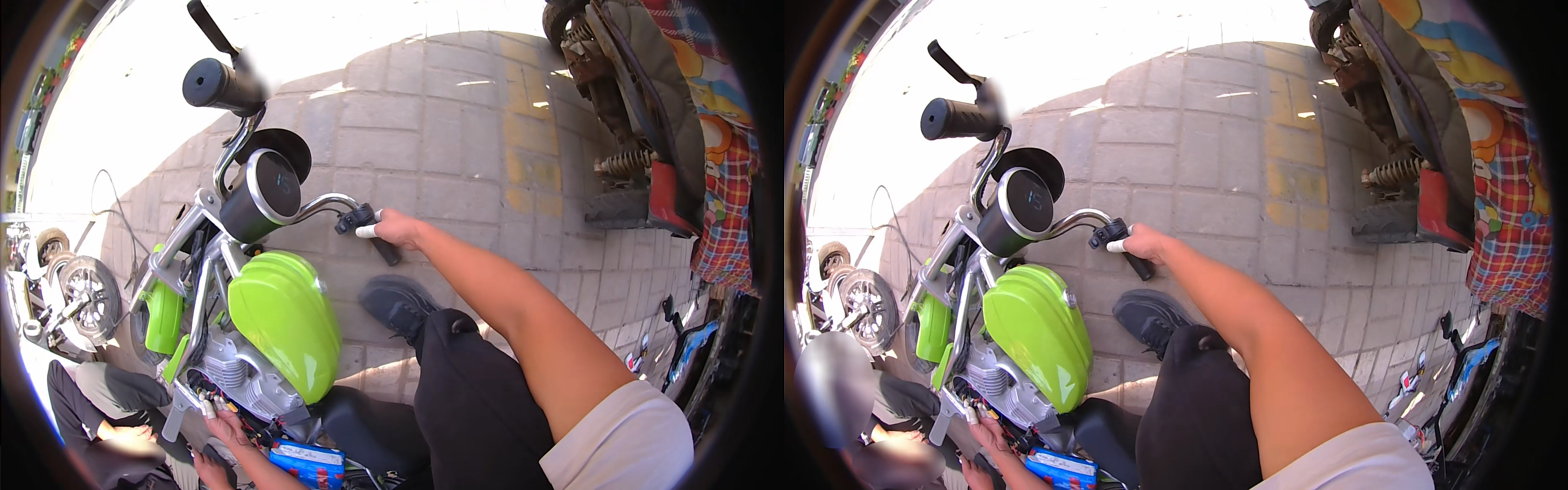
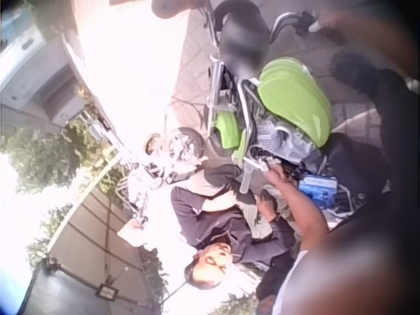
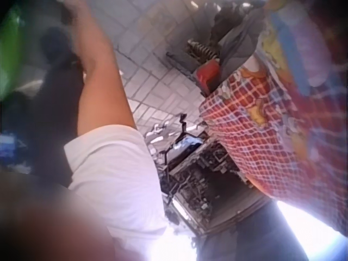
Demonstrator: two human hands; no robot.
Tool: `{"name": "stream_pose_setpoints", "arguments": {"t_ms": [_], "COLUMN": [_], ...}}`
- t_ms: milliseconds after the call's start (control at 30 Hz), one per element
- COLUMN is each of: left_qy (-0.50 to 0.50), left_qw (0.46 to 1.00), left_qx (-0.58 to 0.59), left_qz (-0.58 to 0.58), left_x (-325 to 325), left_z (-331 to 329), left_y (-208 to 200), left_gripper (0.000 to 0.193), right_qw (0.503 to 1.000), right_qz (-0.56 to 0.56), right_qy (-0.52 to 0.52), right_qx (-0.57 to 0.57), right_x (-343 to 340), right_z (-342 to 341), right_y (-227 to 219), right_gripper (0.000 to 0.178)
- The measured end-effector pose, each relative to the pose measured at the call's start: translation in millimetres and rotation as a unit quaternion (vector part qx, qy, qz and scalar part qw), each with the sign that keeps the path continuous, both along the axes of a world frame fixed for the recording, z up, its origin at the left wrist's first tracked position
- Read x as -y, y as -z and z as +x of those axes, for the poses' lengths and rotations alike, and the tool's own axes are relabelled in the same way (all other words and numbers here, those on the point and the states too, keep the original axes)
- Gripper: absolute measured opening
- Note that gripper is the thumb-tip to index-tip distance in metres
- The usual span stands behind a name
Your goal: The person works on the wiring of a green electric scooter with the seat removed, connecting and testing wires near the motor and battery. They repeatedly test the throttle response by twisting the right handlebar grip while observing the digital display. A bystander holds a remote control nearby.
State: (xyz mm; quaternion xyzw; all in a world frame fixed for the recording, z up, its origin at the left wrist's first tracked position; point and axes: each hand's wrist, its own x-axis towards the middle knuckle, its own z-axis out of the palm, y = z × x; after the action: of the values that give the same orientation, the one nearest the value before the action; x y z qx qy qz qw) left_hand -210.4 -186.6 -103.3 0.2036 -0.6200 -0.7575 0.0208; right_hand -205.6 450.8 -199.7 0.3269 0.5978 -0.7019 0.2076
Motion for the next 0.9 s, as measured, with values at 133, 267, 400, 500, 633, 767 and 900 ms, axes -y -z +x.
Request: {"name": "stream_pose_setpoints", "arguments": {"t_ms": [133, 267, 400, 500, 633, 767, 900], "left_qy": [0.000, -0.004, -0.011, 0.016, -0.007, -0.012, -0.011], "left_qw": [1.000, 1.000, 1.000, 0.999, 1.000, 1.000, 1.000], "left_qx": [0.001, 0.007, 0.003, 0.002, -0.002, 0.009, 0.009], "left_qz": [0.014, 0.018, 0.011, 0.028, 0.006, 0.009, 0.000], "left_x": [2, -6, 1, 9, 15, 4, 7], "left_z": [3, 0, 3, 1, 3, 0, 2], "left_y": [-6, -5, -5, -2, 0, 1, -4], "left_gripper": [0.030, 0.030, 0.029, 0.029, 0.028, 0.027, 0.027], "right_qw": [0.996, 0.954, 0.946, 0.939, 0.938, 0.961, 0.998], "right_qz": [0.068, 0.277, 0.297, 0.320, 0.325, 0.268, 0.060], "right_qy": [-0.056, -0.088, -0.074, -0.067, -0.067, -0.051, -0.007], "right_qx": [0.025, 0.071, 0.107, 0.105, 0.105, 0.044, 0.030], "right_x": [-2, 9, 22, 24, 27, 13, 13], "right_z": [3, 4, -2, 1, -1, 8, -7], "right_y": [-10, -20, -42, -42, -42, -16, -31], "right_gripper": [0.046, 0.056, 0.056, 0.057, 0.059, 0.061, 0.060]}}
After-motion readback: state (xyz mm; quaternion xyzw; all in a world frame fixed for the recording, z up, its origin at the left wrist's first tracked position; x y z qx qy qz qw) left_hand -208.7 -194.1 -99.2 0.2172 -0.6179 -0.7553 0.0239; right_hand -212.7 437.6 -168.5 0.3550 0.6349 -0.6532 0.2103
